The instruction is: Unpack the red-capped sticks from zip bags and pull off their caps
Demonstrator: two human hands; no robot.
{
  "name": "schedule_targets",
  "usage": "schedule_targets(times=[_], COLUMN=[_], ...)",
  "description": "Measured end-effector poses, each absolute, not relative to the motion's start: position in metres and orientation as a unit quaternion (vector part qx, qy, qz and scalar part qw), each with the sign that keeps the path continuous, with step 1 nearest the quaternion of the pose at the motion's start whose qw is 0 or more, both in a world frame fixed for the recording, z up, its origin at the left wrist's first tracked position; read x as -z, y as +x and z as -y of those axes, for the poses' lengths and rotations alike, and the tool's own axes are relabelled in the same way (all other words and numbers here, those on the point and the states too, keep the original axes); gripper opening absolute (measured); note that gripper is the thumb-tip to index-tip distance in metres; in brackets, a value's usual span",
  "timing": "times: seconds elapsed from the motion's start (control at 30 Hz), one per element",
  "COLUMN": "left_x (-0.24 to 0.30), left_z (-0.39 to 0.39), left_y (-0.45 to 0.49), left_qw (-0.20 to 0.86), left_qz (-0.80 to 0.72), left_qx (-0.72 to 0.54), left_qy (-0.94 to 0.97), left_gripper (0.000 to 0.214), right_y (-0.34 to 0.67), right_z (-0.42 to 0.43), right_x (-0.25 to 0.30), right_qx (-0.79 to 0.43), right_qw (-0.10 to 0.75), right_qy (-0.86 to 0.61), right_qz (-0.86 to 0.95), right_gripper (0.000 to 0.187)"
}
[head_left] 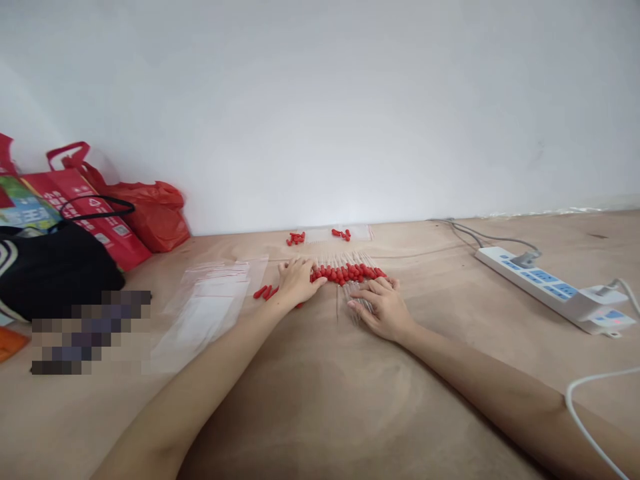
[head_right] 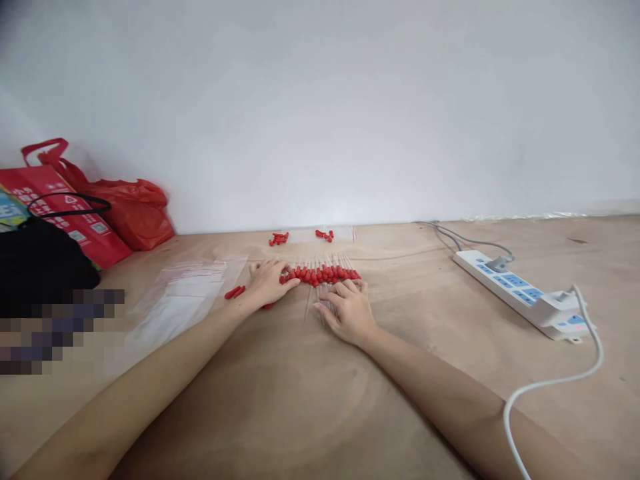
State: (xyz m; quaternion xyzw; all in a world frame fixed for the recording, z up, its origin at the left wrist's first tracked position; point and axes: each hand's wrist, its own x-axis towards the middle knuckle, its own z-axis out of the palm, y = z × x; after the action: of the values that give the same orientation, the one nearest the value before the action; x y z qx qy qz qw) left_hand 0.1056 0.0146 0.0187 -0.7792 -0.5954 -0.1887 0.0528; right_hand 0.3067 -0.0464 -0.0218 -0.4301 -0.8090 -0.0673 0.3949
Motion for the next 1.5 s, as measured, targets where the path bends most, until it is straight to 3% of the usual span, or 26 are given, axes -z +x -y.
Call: schedule_targets(times=[0.2,0.4,0.5,0.6,0.73,1.0,1.2,1.5], left_x=[-0.02,-0.014,-0.006,-0.001,-0.001,0.0,0.001,0.006], left_z=[-0.012,0.028,0.048,0.058,0.061,0.063,0.06,0.06], left_y=[0.103,0.08,0.074,0.076,0.083,0.086,0.091,0.089], left_qw=[0.061,0.11,0.067,0.034,0.028,0.027,0.028,0.049], left_qz=[0.608,0.563,0.5,0.426,0.375,0.33,0.339,0.319], left_qx=[0.228,0.38,0.409,0.4,0.386,0.356,0.288,0.305], left_qy=[-0.758,-0.725,-0.761,-0.811,-0.842,-0.874,-0.895,-0.896], left_gripper=[0.013,0.014,0.015,0.015,0.018,0.011,0.019,0.018], right_y=[0.314,0.314,0.312,0.311,0.308,0.304,0.298,0.296], right_z=[0.044,0.04,0.041,0.045,0.049,0.048,0.053,0.058], right_x=[0.021,0.025,0.026,0.023,0.019,0.019,0.017,0.015], right_qx=[0.044,0.041,0.055,0.087,0.116,0.114,0.179,0.208], right_qw=[0.43,0.448,0.446,0.408,0.362,0.367,0.346,0.332], right_qy=[-0.472,-0.458,-0.42,-0.382,-0.33,-0.279,-0.289,-0.281], right_qz=[0.769,0.767,0.788,0.825,0.864,0.88,0.875,0.876], right_gripper=[0.02,0.02,0.034,0.044,0.036,0.02,0.019,0.018])
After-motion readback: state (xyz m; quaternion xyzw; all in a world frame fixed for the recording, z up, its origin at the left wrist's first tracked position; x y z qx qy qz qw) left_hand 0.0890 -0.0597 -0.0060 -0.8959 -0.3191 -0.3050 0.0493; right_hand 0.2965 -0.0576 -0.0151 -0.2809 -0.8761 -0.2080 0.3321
